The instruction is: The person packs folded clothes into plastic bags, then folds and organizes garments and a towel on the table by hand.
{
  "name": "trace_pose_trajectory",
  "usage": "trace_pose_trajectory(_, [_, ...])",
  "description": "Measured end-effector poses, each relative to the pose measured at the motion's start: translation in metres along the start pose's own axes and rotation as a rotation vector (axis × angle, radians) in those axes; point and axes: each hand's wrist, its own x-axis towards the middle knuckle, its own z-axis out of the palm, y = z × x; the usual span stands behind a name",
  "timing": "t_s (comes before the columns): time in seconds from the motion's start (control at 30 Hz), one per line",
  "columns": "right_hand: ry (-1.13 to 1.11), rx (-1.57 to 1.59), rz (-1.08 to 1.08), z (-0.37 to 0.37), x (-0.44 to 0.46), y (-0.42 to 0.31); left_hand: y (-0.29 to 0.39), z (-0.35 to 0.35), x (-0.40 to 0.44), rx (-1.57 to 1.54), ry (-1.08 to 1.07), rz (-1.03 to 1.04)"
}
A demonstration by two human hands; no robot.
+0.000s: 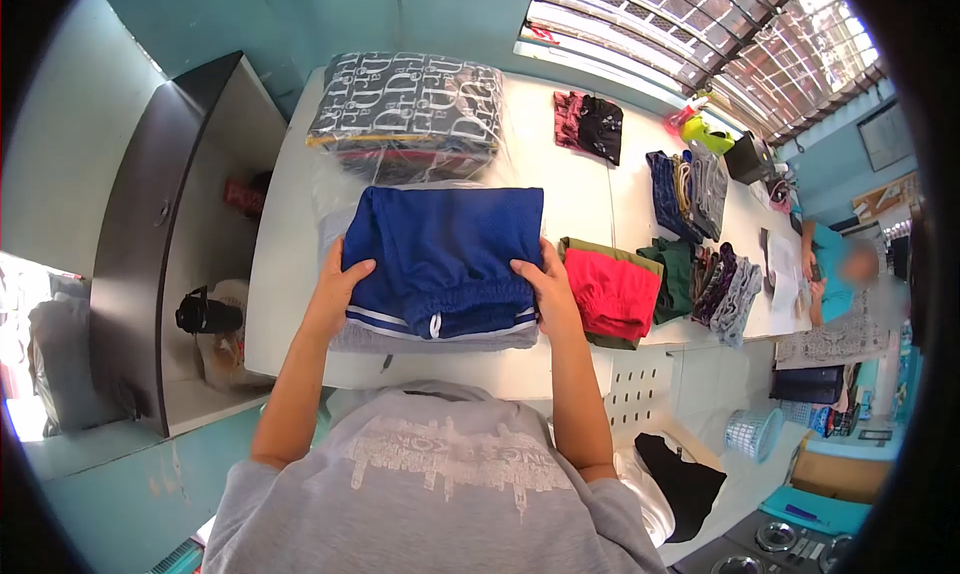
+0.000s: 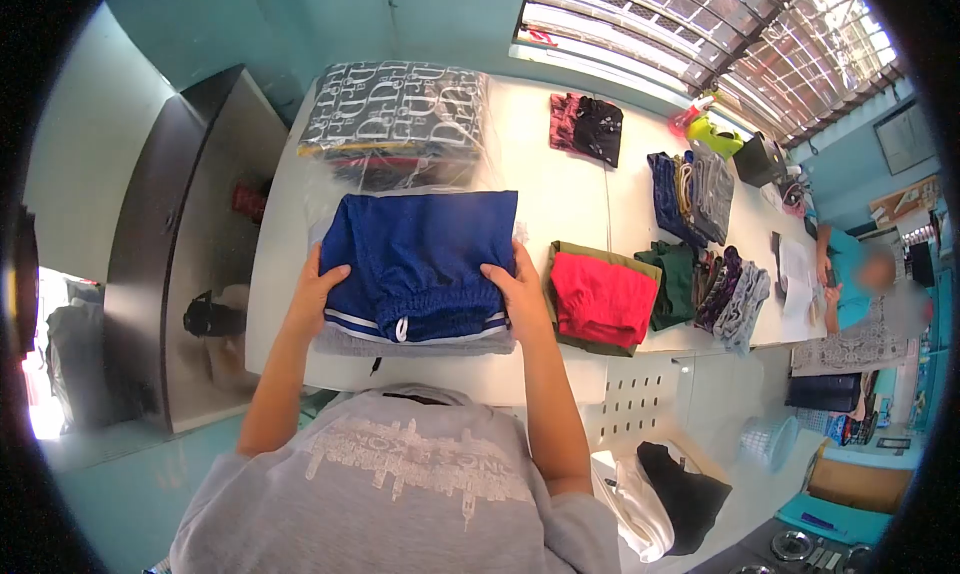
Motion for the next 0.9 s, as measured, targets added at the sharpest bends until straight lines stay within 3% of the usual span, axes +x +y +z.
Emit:
trace_pose_trajectory(0.1, [-0.001, 0.041, -0.059, -0.003, -0.009, -0.007, 0.002, 0.003, 0.004, -0.035, -0.016, -0.019])
trace_pose_trajectory(0.2, [0.072, -0.005, 0.087, -0.019, -0.009, 0.006, -0.023, -0.012, 0.013, 0.040, -0.063, -0.098])
trace_pose_trajectory(0.3, [0.087, -0.091, 0.076, -0.028, -0.012, 0.010, -0.029, -0.016, 0.013, 0.110, -0.111, -0.126])
trace_pose_trajectory(0.4, [0.395, -0.590, -0.068, -0.020, -0.017, -0.005, -0.040, -0.031, 0.014, 0.144, -0.053, -0.038])
trace_pose_trajectory(0.47, [0.516, -1.153, -0.532, -0.011, -0.013, -0.017, -0.027, -0.035, 0.014, -0.009, -0.092, -0.080])
trace_pose_trajectory(0.5, [0.465, -1.187, -0.582, 0.005, -0.013, -0.031, -0.023, -0.044, 0.021, 0.463, -0.151, 0.219])
trace_pose_trajectory(0.6, [0.201, -1.473, -0.702, 0.049, -0.001, -0.044, 0.004, -0.038, 0.028, 1.138, -0.174, 0.649])
trace_pose_trajectory(0.83, [-0.178, -1.758, -0.675, 0.070, 0.017, 0.004, -0.001, -0.021, 0.052, 1.209, -0.167, 0.771])
trace_pose_trajectory(0.9, [-0.222, -1.766, -0.654, 0.068, 0.016, 0.004, -0.010, -0.022, 0.064, 1.164, -0.171, 0.654])
